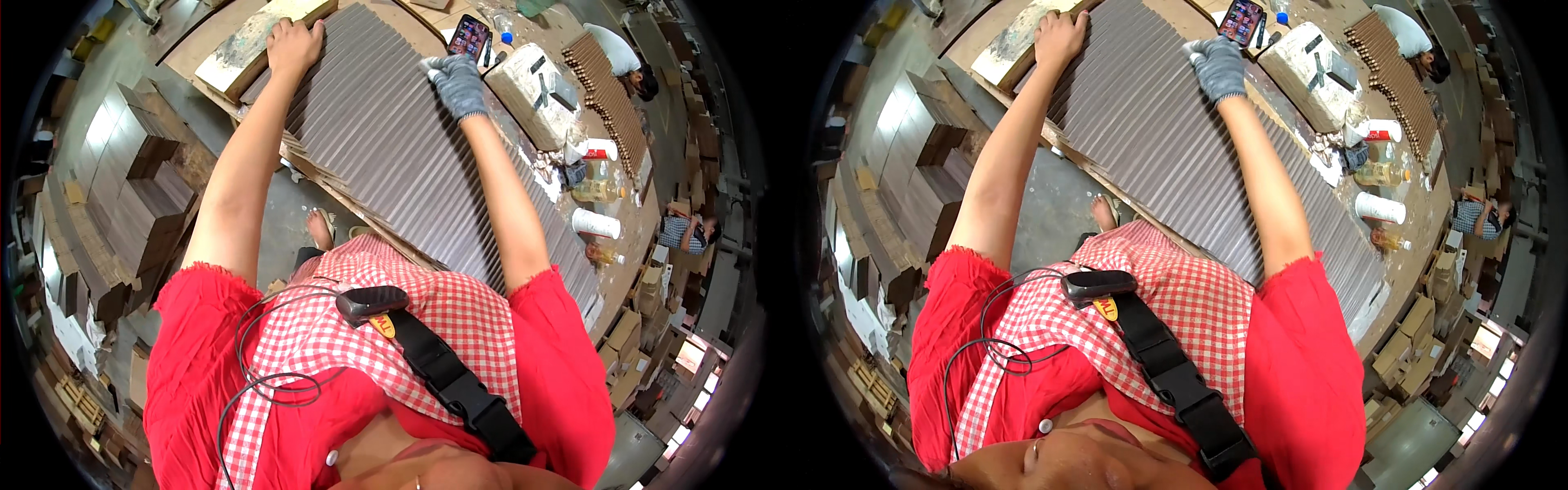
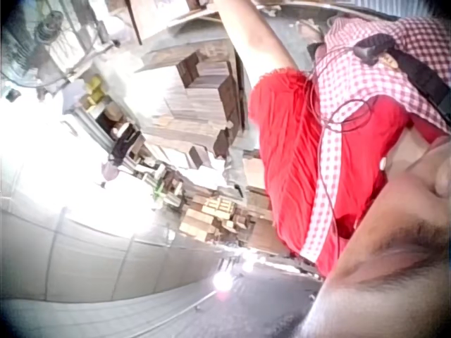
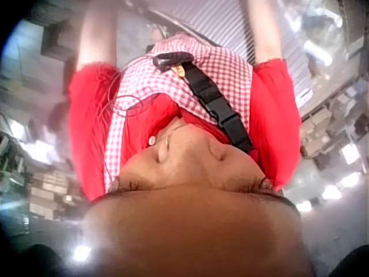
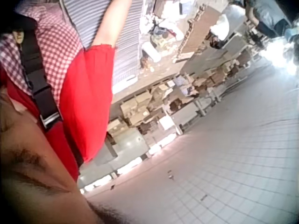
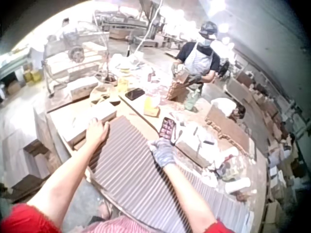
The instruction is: The person applies adhesive to textured panels by hand and with a small block, then wipes the surfaces with a cloth.
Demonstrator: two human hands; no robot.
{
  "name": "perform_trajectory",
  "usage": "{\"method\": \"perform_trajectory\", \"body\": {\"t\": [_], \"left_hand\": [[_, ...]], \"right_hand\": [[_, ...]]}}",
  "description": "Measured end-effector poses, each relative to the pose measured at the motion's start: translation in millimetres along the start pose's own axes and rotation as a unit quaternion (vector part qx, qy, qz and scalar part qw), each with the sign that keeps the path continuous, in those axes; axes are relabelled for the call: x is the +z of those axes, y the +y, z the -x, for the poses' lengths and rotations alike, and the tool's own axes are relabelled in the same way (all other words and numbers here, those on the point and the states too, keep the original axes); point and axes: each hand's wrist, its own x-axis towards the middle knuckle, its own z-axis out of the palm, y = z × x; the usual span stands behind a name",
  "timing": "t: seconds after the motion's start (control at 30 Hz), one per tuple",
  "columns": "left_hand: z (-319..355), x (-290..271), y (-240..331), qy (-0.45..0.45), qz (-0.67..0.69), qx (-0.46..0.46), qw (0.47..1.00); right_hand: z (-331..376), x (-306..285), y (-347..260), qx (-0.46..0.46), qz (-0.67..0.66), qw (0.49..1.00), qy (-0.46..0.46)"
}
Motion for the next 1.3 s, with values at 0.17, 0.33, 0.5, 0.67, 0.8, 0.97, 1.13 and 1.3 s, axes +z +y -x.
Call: {"method": "perform_trajectory", "body": {"t": [0.17, 0.33, 0.5, 0.67, 0.8, 0.97, 1.13, 1.3], "left_hand": [[6, -4, -11, 0.004, -0.011, -0.006, 1.000], [4, -4, -5, -0.017, -0.010, -0.004, 1.000], [5, -1, -7, -0.003, -0.002, 0.010, 1.000], [3, 4, -11, -0.013, -0.008, 0.006, 1.000], [1, 13, -8, 0.002, -0.002, 0.017, 1.000], [1, 12, 3, -0.041, 0.002, 0.010, 0.999], [3, 19, 19, -0.041, 0.006, 0.013, 0.999], [4, 24, 27, -0.063, 0.008, 0.005, 0.998]], "right_hand": [[82, 11, -94, -0.109, 0.023, 0.992, -0.057], [118, 17, -134, -0.111, -0.004, 0.975, -0.191], [78, 10, -86, -0.109, -0.004, 0.990, -0.088], [104, 19, -114, -0.139, 0.004, 0.987, -0.078], [142, 27, -150, -0.113, -0.035, 0.979, -0.165], [111, 15, -104, -0.129, -0.026, 0.988, -0.077], [118, 14, -102, -0.068, 0.021, 0.996, -0.059], [170, 16, -143, -0.037, -0.044, 0.991, -0.118]]}}
